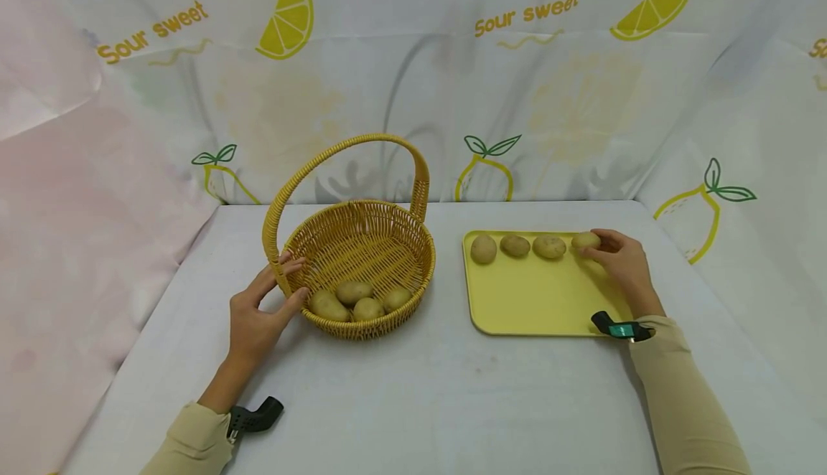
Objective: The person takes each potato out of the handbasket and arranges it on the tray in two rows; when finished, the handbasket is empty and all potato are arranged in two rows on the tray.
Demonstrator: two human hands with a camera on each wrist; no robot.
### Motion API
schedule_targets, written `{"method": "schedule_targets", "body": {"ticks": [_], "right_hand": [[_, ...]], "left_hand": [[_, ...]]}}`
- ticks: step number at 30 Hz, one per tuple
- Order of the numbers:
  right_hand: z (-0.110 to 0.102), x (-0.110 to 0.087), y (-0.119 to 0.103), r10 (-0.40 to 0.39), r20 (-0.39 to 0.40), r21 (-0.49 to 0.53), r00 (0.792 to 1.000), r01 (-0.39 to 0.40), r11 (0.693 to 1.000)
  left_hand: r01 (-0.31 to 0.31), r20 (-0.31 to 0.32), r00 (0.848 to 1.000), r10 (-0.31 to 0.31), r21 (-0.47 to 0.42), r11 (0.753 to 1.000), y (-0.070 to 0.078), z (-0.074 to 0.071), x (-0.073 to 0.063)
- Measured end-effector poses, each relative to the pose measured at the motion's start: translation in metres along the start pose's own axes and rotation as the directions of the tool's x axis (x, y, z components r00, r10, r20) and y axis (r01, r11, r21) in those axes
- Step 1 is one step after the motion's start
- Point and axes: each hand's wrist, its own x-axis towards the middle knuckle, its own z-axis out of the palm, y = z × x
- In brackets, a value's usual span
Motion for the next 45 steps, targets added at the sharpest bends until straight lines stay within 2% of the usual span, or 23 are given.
{"method": "schedule_targets", "body": {"ticks": [12, 26, 34, 40, 45], "right_hand": [[0.002, -0.002, -0.001, 0.016, 0.018, -0.039, 1.000, -0.015, 0.999], [0.003, -0.002, -0.005, -0.017, 0.042, -0.071, 0.999, 0.020, 0.997], [-0.001, 0.000, -0.013, -0.042, 0.043, -0.148, 0.998, 0.048, 0.988], [-0.003, -0.002, -0.022, -0.095, -0.003, -0.134, 0.995, 0.094, 0.986], [-0.006, -0.007, -0.039, -0.146, -0.051, -0.092, 0.988, 0.141, 0.986]], "left_hand": [[0.003, -0.001, 1.000, -0.003, 0.004, 1.000, 0.000, 0.000, 0.000], [-0.012, -0.020, 1.000, 0.012, -0.010, 1.000, -0.006, 0.002, -0.001], [-0.002, -0.004, 1.000, 0.002, -0.005, 1.000, 0.000, 0.000, 0.000], [-0.007, -0.011, 1.000, 0.007, -0.010, 1.000, -0.003, 0.000, -0.001], [-0.011, -0.008, 1.000, 0.011, -0.013, 1.000, -0.008, 0.001, -0.001]]}}
